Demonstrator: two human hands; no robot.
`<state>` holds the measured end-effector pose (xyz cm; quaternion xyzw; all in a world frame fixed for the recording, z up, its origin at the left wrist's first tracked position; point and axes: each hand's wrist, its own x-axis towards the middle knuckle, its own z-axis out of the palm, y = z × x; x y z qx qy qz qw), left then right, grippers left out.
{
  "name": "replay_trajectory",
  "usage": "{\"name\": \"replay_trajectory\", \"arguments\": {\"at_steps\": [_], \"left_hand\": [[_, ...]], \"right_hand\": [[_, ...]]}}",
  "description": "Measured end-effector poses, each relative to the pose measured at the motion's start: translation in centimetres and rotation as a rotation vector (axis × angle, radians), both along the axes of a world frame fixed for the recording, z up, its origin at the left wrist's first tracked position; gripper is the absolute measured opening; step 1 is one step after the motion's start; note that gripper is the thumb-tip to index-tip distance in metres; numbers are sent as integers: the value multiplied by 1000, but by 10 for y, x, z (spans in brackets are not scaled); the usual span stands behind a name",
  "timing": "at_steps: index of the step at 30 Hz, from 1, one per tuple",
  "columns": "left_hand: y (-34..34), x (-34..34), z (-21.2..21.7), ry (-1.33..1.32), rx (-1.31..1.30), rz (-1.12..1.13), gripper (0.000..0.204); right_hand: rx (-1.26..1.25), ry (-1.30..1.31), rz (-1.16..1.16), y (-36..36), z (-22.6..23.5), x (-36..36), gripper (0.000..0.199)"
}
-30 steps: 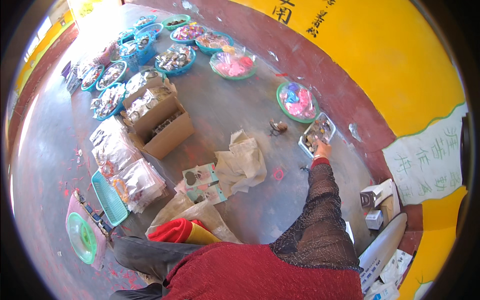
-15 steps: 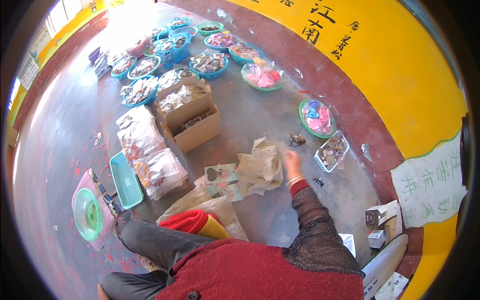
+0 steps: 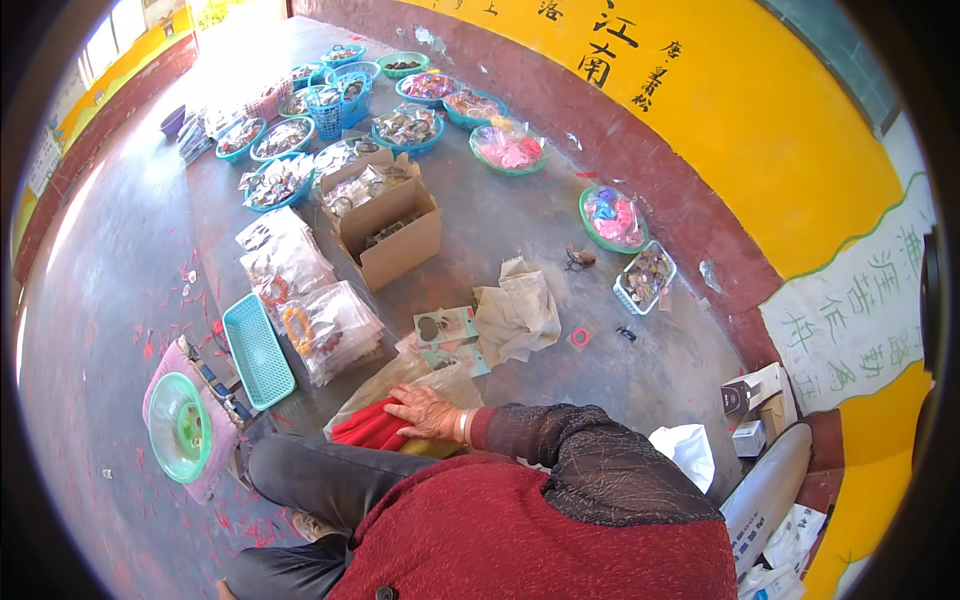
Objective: The person sits on the floor and sorts colorful candies from a green bowl into small clear plastic bags. They handle the candies by hand, filling the bags and placing them into a nearby container.
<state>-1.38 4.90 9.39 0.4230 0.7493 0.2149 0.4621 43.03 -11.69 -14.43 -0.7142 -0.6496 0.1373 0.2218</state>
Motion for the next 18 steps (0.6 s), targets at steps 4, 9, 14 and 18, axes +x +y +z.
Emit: {"name": "replay_trajectory", "arguments": {"at_steps": [4,9,14,18], "left_hand": [[8,-46,-33,-66,72,-12,74],[55,-113,-83,436,172,-532,37],[82,59,-34,326,511,-814,21],[44,236,-25,116,835,-1265,21]], "right_hand": [[-105,62,-61,7,-1,7,55],[-59,19,-39,8,5,2,52],[-49,59,-63,5,3,5,51],[-53,67,-77,5,-8,6,49]]}}
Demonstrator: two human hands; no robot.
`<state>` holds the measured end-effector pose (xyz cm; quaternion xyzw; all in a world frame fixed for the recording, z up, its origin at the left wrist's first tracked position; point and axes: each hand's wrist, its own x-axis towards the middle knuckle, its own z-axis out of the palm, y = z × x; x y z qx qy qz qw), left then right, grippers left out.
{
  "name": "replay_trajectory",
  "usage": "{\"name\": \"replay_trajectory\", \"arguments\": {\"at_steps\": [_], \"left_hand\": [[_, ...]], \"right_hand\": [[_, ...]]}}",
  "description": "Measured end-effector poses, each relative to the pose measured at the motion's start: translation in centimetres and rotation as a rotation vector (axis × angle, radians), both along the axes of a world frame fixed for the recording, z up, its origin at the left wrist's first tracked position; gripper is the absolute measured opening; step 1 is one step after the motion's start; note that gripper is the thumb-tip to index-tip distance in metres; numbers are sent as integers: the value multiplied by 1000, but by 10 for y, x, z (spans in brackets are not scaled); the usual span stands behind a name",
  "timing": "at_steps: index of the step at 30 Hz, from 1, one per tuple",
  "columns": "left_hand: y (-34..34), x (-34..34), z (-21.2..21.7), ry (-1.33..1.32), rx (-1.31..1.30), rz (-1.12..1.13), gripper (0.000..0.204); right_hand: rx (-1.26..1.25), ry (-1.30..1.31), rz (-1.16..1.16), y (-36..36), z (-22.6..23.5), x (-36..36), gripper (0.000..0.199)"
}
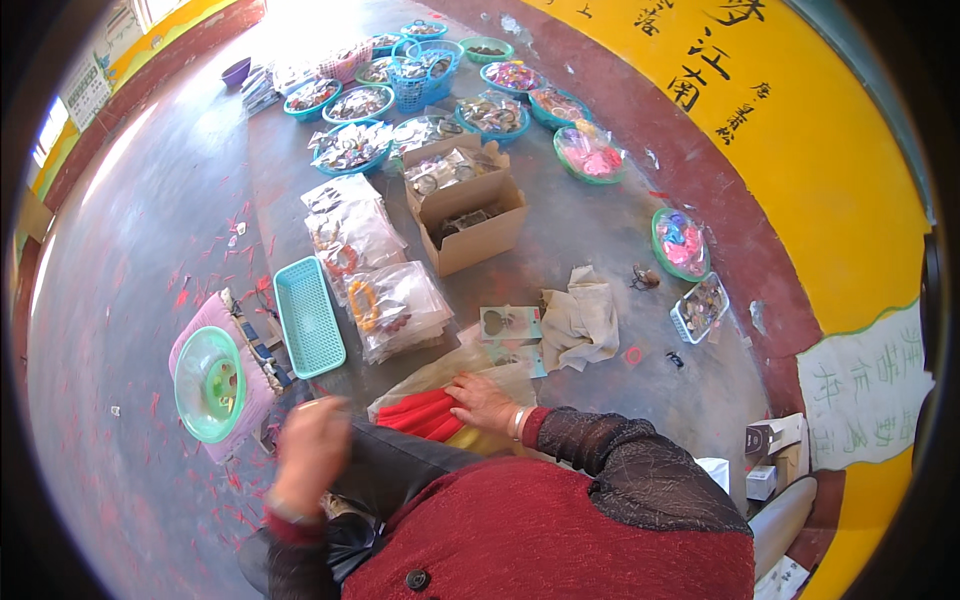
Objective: The person sits on the floor and sorts colorful candies from a green bowl into small clear plastic bags. They handle the candies by hand, filling the bags and placing them into a nearby container.
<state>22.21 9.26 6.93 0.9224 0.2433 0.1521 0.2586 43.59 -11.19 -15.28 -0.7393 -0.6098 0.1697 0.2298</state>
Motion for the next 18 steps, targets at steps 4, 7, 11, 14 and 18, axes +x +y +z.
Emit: {"name": "replay_trajectory", "arguments": {"at_steps": [4,7,11,14,18], "left_hand": [[-67,106,-73,84,-161,-671,22],[-107,127,-100,494,-46,-599,43],[-111,134,-139,712,90,-654,68],[-101,142,-167,830,20,-599,77],[-92,156,-176,928,-80,-594,92]], "right_hand": [[97,395,-76,0,7,15,43],[99,428,-319,-9,7,48,31],[41,273,-683,-35,28,136,24],[92,50,-730,-38,15,213,26],[64,64,-812,-21,13,289,32]]}}
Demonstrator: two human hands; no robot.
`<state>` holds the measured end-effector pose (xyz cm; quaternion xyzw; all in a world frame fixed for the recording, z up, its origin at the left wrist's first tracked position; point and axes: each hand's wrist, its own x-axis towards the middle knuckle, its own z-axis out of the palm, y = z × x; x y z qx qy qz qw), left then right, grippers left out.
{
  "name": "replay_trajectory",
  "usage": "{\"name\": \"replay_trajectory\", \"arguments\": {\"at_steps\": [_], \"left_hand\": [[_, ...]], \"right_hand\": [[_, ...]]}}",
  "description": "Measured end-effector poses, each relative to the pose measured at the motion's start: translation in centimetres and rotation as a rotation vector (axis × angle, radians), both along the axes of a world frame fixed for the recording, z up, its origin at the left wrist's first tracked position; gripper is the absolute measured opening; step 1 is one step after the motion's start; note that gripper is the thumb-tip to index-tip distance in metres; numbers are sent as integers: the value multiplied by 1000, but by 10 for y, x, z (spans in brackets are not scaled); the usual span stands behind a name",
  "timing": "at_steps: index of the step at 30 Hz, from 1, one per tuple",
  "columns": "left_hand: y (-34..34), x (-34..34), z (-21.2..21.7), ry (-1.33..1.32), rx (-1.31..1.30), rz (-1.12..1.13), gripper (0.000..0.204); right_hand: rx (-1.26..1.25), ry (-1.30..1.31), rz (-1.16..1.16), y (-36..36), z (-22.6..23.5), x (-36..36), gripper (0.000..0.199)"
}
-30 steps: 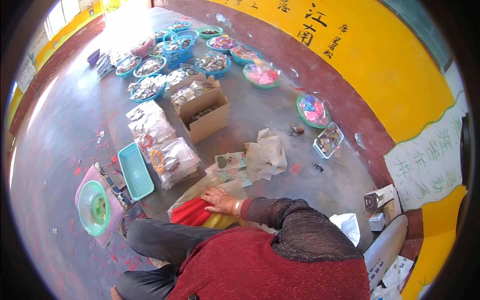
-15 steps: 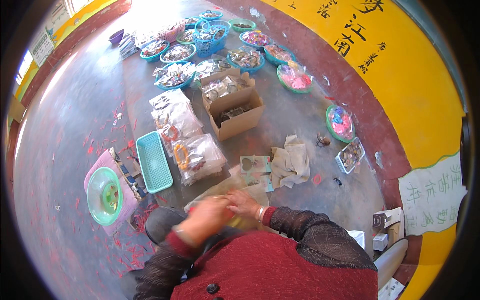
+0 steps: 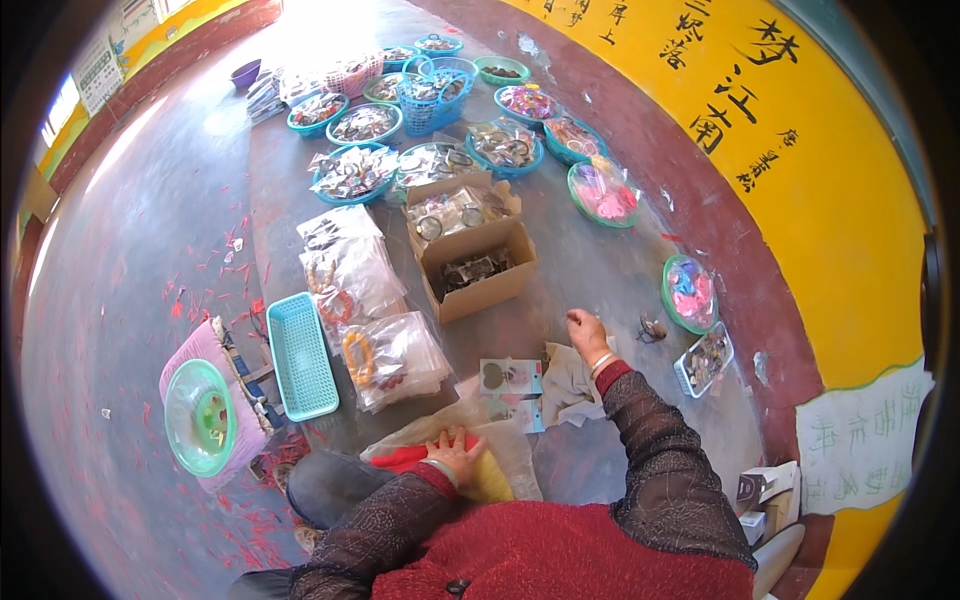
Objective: The person sits on the floor and sorts colorful candies from a green bowl into small clear plastic bags. They handle the candies by hand, filling the bags and placing them into a nearby container.
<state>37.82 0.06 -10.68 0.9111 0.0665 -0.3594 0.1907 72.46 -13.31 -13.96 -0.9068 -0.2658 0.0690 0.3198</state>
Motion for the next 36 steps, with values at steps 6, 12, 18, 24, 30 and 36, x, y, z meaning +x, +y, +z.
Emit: {"name": "replay_trajectory", "arguments": {"at_steps": [6,12,18,24,30,36], "left_hand": [[11,7,-7,80,-115,24,98],[10,7,-19,76,-139,30,97],[8,14,-14,98,-127,59,96],[12,20,-12,120,-124,39,91],[9,14,-26,87,-90,27,85],[8,13,-26,98,-87,29,82]], "right_hand": [[-44,-63,-10,49,6,78,40],[-214,-152,-158,64,2,163,51],[-425,-91,-170,76,11,215,61],[-471,-120,-128,80,-7,263,55],[-601,-63,-148,83,-21,283,48],[-465,6,-249,90,7,254,44]]}}
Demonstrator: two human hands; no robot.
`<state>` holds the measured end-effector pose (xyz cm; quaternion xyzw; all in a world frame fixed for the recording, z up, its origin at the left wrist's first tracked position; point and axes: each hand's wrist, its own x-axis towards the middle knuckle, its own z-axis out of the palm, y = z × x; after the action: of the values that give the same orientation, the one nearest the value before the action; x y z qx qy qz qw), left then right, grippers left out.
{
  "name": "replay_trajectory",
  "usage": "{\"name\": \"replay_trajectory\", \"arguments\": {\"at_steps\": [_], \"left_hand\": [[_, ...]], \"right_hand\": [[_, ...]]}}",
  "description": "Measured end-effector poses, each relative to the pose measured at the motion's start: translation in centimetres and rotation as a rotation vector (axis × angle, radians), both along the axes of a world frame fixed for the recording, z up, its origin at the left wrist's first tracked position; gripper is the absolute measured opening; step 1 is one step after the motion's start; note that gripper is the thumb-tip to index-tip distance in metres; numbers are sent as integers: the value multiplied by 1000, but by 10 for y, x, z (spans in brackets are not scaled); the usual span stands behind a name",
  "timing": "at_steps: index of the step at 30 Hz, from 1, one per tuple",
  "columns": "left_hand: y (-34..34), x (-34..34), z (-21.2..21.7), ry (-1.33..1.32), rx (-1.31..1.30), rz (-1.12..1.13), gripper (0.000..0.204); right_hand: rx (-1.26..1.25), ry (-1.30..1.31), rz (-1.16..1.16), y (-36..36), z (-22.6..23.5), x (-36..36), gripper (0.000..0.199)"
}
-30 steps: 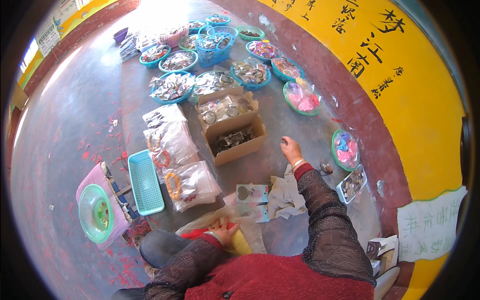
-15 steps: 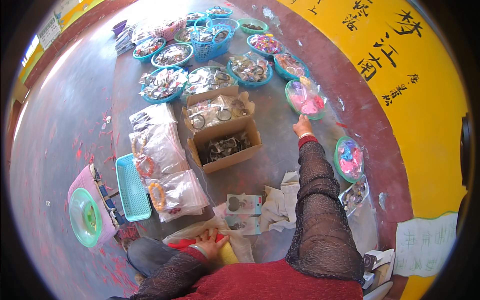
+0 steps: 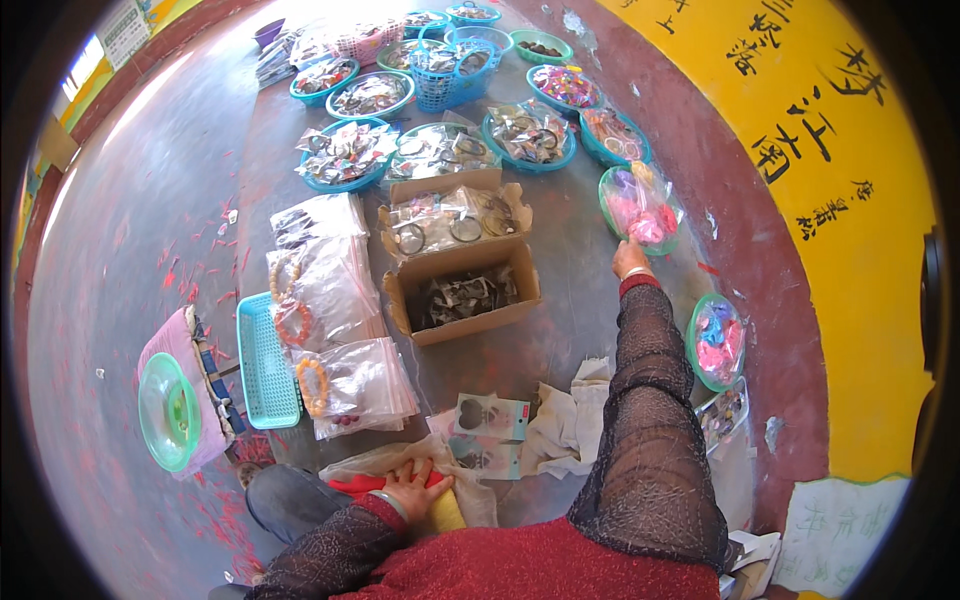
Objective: The person sits on the floor and sorts colorful candies from a green bowl into small clear plastic bags. They handle the candies by hand, filling the bags and placing them into a nearby container.
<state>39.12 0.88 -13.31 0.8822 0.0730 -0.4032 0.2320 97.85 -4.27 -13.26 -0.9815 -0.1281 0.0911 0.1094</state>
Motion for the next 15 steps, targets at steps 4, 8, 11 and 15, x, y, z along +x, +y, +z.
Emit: {"name": "replay_trajectory", "arguments": {"at_steps": [4,8,11,15], "left_hand": [[0,-1,1,17,-22,27,81],[0,-4,-1,-1,-37,44,83],[0,1,8,30,7,-12,86],[2,0,7,9,-21,12,95]], "right_hand": [[-97,-61,187,-17,4,-20,40],[95,-26,234,-39,-12,-61,37],[-36,-75,488,-78,-37,-102,36],[-42,-127,661,-100,-13,-218,38]]}}
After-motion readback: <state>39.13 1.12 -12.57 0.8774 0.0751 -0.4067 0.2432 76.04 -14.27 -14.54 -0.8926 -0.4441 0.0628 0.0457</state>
